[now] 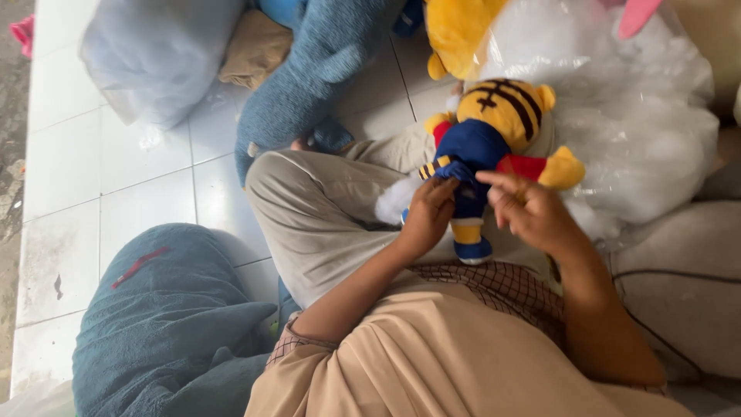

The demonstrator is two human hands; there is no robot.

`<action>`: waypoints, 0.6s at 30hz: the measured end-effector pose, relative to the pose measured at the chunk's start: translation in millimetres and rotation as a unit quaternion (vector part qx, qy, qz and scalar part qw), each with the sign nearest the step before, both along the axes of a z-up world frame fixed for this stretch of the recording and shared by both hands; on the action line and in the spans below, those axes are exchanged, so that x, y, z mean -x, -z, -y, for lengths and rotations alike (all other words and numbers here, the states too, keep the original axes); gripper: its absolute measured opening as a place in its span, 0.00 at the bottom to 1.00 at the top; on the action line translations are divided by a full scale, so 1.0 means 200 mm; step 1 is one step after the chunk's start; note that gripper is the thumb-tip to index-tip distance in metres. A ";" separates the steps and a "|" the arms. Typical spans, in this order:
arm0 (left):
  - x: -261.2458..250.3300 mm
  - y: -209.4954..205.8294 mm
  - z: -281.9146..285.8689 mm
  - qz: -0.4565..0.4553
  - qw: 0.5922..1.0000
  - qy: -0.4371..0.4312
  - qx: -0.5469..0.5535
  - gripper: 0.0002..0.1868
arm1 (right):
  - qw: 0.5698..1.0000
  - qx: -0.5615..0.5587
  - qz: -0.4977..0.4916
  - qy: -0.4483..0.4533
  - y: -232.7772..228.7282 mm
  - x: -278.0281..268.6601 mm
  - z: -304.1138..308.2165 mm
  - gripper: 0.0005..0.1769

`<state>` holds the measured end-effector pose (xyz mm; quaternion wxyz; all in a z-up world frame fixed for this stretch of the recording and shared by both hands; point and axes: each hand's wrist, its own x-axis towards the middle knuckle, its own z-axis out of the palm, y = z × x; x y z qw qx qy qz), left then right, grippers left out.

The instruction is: Stuffing a tiger plush toy with fiberfill using a wooden stick while sitting on the floor.

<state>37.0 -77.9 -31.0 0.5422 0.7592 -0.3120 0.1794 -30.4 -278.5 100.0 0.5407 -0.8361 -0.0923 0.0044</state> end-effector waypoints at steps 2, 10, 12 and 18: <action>0.01 -0.01 -0.01 -0.021 0.999 0.016 0.018 0.20 | 0.998 0.000 0.049 0.037 -0.01 0.01 0.08 0.23; 0.06 -0.15 -0.03 -0.174 0.984 0.020 -0.038 0.19 | 0.971 -0.019 0.186 0.149 -0.11 0.17 0.13 0.35; 0.06 -0.15 -0.04 -0.188 0.982 0.021 -0.019 0.17 | 0.949 -0.036 0.242 0.201 -0.11 0.16 0.10 0.39; 0.07 -0.17 -0.03 -0.184 0.983 0.025 -0.009 0.17 | 0.931 -0.062 0.294 0.208 0.06 0.05 0.05 0.34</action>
